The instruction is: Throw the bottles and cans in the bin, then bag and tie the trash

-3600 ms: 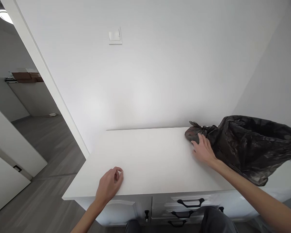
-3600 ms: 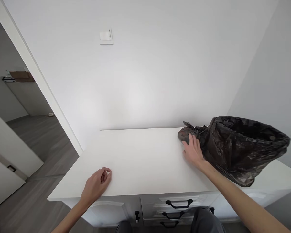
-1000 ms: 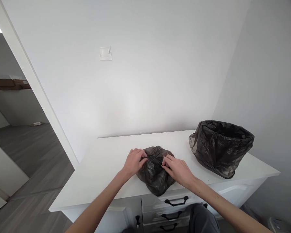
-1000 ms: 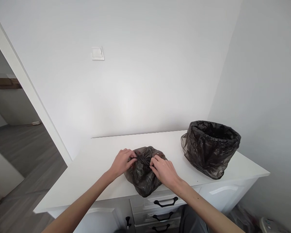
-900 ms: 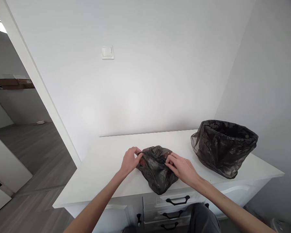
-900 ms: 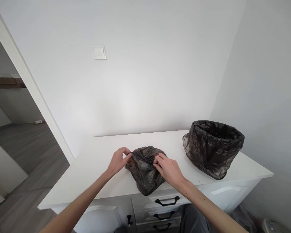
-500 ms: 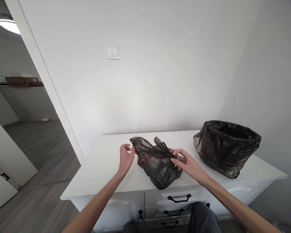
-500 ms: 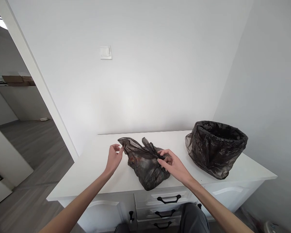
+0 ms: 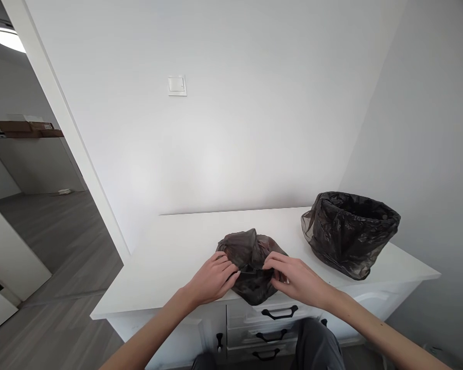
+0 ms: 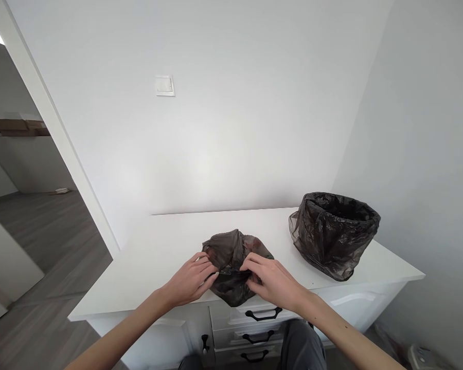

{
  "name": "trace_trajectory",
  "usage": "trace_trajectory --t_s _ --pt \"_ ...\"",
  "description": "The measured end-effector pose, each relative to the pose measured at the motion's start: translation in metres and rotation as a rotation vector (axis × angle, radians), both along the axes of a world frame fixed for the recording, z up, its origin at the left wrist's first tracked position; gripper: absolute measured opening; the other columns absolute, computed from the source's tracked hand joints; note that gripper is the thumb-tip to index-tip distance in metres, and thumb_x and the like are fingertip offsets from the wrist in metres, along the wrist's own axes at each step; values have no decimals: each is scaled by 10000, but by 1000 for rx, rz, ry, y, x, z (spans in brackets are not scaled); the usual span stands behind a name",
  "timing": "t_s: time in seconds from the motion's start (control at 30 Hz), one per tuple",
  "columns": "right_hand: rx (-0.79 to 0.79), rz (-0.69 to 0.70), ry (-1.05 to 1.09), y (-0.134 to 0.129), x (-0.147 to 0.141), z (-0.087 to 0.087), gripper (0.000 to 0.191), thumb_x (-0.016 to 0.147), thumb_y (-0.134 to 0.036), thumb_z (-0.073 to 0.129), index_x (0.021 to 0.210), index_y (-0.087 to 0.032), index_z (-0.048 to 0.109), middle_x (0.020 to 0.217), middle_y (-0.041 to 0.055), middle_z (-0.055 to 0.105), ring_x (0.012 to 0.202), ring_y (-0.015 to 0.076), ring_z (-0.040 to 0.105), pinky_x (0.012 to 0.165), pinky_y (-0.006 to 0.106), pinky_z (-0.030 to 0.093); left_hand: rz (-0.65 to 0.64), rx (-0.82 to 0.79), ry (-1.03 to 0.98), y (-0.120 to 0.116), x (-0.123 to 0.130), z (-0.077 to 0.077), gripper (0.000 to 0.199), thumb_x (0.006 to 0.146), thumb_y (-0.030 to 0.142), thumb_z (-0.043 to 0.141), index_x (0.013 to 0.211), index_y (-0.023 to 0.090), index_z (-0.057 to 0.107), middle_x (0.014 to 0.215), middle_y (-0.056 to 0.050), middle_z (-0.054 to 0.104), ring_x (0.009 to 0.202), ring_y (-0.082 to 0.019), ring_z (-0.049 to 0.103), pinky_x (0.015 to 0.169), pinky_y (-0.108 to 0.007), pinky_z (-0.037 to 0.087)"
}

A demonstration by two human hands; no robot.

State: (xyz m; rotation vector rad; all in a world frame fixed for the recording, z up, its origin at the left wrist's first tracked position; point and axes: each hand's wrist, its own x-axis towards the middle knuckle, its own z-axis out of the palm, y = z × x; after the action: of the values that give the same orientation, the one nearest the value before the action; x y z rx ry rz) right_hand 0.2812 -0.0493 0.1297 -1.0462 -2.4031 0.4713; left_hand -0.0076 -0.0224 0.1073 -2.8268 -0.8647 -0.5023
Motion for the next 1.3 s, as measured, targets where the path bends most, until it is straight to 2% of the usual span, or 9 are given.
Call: trace_trajectory --t_s 0.1,0.3,0.4,0.57,0.7,0.9,1.03,1.17,1.3 --pt "70 27 -82 -8 1 -3 255 931 -130 495 1098 -262 636 1149 45 670 781 168 665 706 296 491 108 58 93 -2 -21 -5 430 1087 271 329 881 213 702 813 -64 723 857 -236 649 961 -457 443" --pt "126 72 -133 -12 -10 -11 337 886 -68 526 1145 -257 630 1162 28 674 780 157 654 700 281 475 599 67 230 10 -40 -12 434 1059 173 289 886 145 686 787 -119 703 652 -258 641 746 -438 443" --pt "101 99 -101 -12 -11 -14 394 885 -63 524 1206 -272 615 1160 28 664 862 170 665 744 281 487 613 88 209 10 -33 -12 351 1022 104 313 1014 139 663 970 -141 704 779 -258 664 781 -420 447" --pt "-54 75 172 -6 5 -29 477 917 -112 506 1351 -307 537 1128 27 647 840 147 644 724 256 502 548 31 62 11 -14 -14 268 1016 167 370 924 183 622 1039 -124 685 1074 -323 590 949 -483 419" --pt "-147 -73 422 8 25 -52 390 967 -212 488 1352 -264 524 905 17 647 791 166 638 756 292 521 575 -149 -91 34 0 -21 265 1033 232 343 1028 202 605 1161 -133 660 1079 -304 595 923 -462 453" --pt "-155 -460 691 51 54 -94 311 949 -309 492 1249 -228 512 1198 90 653 711 150 658 664 302 481 703 -251 -112 76 23 -34 348 989 414 496 1218 153 524 1182 -186 668 1144 -368 638 957 -498 468" --pt "-106 -596 689 79 66 -121 299 897 -275 480 1187 -220 524 1185 78 657 705 152 662 689 314 485 776 -339 -112 88 27 -37 448 883 418 638 1209 136 516 1131 -196 698 1079 -391 688 874 -474 517" --pt "-124 -629 693 94 73 -146 330 879 -272 476 1203 -227 519 1168 60 662 714 156 669 726 329 505 718 -387 -170 70 8 -15 545 889 471 618 1313 157 482 1243 -192 685 1166 -363 670 890 -440 542" --pt "-177 -648 753 98 81 -166 357 848 -278 508 1201 -229 514 1148 63 670 693 159 675 686 320 509 545 -534 -338 30 -38 34 801 892 615 595 1540 231 324 1448 -155 605 1152 -317 687 917 -416 557"
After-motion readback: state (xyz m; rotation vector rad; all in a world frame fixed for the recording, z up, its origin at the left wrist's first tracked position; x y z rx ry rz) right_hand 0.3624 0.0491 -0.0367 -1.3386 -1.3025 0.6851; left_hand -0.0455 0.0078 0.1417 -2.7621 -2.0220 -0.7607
